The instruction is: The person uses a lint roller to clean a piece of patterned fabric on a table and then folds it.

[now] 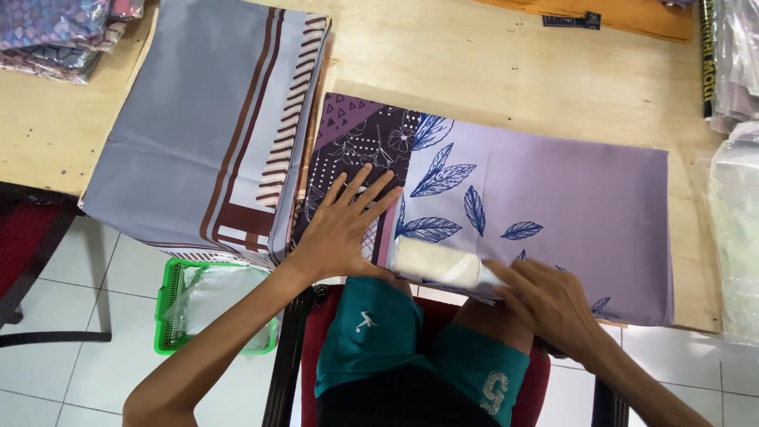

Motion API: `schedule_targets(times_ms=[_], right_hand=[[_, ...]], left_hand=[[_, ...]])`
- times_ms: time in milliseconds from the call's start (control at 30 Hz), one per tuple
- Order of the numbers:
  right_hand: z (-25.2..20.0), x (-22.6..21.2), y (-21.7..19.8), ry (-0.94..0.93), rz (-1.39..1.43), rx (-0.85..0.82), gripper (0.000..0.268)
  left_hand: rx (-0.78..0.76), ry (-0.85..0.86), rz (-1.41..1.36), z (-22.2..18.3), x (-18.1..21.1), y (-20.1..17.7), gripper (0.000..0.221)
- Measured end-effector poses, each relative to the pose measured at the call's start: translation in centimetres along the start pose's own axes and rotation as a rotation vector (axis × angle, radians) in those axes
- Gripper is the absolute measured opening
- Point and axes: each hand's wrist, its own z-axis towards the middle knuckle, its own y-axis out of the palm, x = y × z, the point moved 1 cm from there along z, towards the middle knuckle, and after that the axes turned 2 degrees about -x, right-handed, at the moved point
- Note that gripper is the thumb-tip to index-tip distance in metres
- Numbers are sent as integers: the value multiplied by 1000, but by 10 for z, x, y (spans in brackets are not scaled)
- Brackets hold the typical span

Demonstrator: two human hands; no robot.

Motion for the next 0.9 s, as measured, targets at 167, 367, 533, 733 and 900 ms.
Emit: schedule_targets(times_ms=[167,367,533,733,900], right_hand=[[40,31,1,84,-26,59,38],[77,113,7,232,-230,172,34],[67,96,13,249,-183,195,31],[58,35,13,87,-89,22,33],[78,61,14,112,-99,47,34]], left_hand=[[-54,-68,-167,1,3,-5,136],[-39,-73,-149,1,0,-2,137],[-24,-73,-140,2,0,-3,136],[-19,-61,-147,2,0,-4,136],[-23,-52,-146,3,1,-7,134]])
